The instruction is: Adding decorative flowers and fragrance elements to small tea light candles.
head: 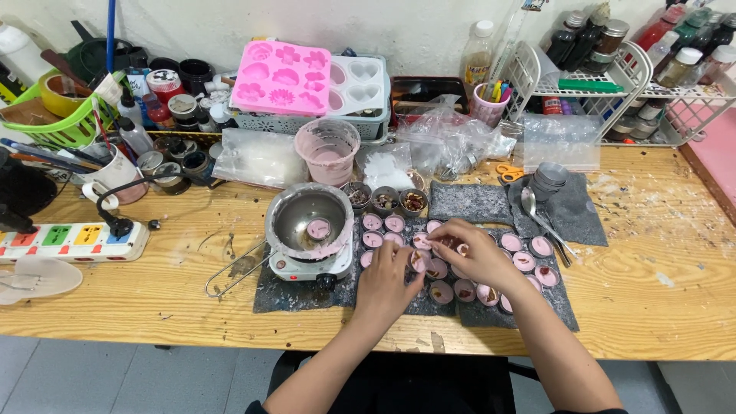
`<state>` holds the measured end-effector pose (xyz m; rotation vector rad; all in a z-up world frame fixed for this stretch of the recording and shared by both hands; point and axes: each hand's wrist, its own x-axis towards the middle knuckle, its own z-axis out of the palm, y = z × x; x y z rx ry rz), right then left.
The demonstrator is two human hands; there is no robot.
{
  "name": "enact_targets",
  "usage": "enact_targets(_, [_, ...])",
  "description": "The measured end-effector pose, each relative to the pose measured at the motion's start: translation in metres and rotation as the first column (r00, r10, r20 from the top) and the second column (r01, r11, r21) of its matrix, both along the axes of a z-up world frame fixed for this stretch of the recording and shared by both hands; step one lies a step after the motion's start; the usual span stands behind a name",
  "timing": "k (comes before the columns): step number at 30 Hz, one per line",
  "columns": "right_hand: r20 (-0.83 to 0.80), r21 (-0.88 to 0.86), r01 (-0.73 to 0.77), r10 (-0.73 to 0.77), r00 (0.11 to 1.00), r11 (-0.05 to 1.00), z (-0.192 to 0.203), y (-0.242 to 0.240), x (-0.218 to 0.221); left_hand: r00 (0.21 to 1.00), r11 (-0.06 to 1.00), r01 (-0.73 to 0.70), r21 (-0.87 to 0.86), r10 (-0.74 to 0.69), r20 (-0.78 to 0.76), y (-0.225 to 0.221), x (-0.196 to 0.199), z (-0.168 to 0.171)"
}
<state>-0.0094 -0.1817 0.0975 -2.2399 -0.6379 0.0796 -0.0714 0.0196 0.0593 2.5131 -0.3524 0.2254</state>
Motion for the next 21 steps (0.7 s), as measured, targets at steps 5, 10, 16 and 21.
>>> enact_targets(5, [0.085,0.194,0.004,-0.021,0.996,0.981,-0.002,0.000,0.003,0.987,0.993,-0.037,-0.116,0.055,0.152,-0.006,0.025,0.014])
enact_targets(10, [0.169,0.255,0.036,-0.081,0.982,0.966,0.005,0.006,0.008,0.965,0.971,0.022,-0.238,0.042,0.260,-0.013,0.045,0.020])
enact_targets(16, [0.302,0.241,0.005,-0.080,0.950,0.971,-0.002,0.010,0.018,0.957,0.964,0.028,-0.263,0.050,0.285,-0.013,0.055,0.013])
enact_targets(21, [0.258,0.357,0.036,-0.136,0.957,0.933,-0.023,0.014,0.023,0.949,0.953,0.034,-0.301,0.064,0.310,-0.011,0.058,0.006])
